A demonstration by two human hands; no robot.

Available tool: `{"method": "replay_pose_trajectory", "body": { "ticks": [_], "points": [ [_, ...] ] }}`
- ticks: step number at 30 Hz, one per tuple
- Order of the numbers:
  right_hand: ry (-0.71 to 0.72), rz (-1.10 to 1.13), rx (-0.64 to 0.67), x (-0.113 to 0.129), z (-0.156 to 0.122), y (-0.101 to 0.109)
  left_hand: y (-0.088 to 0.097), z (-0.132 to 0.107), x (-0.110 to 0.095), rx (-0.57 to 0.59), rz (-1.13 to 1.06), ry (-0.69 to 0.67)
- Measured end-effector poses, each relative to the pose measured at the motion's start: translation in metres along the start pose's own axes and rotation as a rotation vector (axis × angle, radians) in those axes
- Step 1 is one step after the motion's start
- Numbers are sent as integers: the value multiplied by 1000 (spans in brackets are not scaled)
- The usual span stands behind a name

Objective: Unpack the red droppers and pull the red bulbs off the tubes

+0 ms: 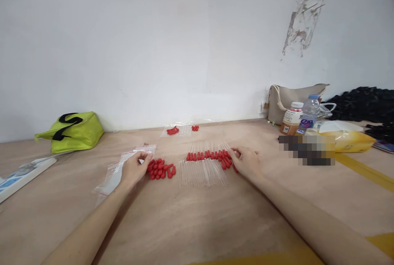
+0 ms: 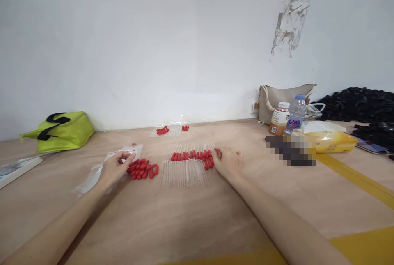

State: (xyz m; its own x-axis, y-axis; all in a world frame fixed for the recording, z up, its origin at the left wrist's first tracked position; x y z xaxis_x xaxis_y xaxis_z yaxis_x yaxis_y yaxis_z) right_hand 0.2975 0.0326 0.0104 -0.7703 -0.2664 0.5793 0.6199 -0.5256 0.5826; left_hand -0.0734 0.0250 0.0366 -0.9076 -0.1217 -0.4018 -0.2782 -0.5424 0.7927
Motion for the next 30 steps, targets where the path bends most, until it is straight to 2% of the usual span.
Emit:
{"method": "replay_pose_trajectory", "body": {
  "ticks": [3, 5, 7, 10, 12, 15, 17, 22, 30],
  "points": [
    [-254, 117, 45, -19, 9, -3, 6, -3, -7, -92, 51, -30],
    [-351, 167, 61, -28, 11, -8, 9, -5, -16, -156, 91, -117],
    [-371, 189, 66, -34, 13, -13, 9, -6, -30, -146, 119, -235],
    [-368, 215, 78, -40, 14, -20, 1, -9, -56, -9, 96, -390],
    [-373, 236, 97, -44, 15, -23, -6, -13, -74, 46, 61, -444],
    [-397, 259, 146, -49, 19, -25, -11, -28, -96, 42, -1, -533],
    [-422, 267, 195, -50, 24, -26, -10, -44, -103, 36, -37, -617],
    [-502, 235, 347, -49, 45, -24, -4, -74, -94, -20, -89, -741],
    [-606, 212, 444, -40, 61, -24, -6, -73, -71, -164, -139, -706]
  ]
}}
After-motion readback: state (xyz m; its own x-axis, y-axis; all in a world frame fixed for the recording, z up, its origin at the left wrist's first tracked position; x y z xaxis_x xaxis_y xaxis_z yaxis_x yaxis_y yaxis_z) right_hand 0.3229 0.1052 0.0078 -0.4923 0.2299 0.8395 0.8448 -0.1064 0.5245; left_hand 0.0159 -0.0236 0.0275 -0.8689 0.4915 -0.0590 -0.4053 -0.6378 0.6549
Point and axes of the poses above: each hand's wrist, its own z-axis towards the middle knuckle, its own y-axis out of the back of the hand, x = y × z, the point moved 2 cm from there along z, towards the middle knuckle, and after that the axes turned 10 degrees about z, right-handed, at the moved point
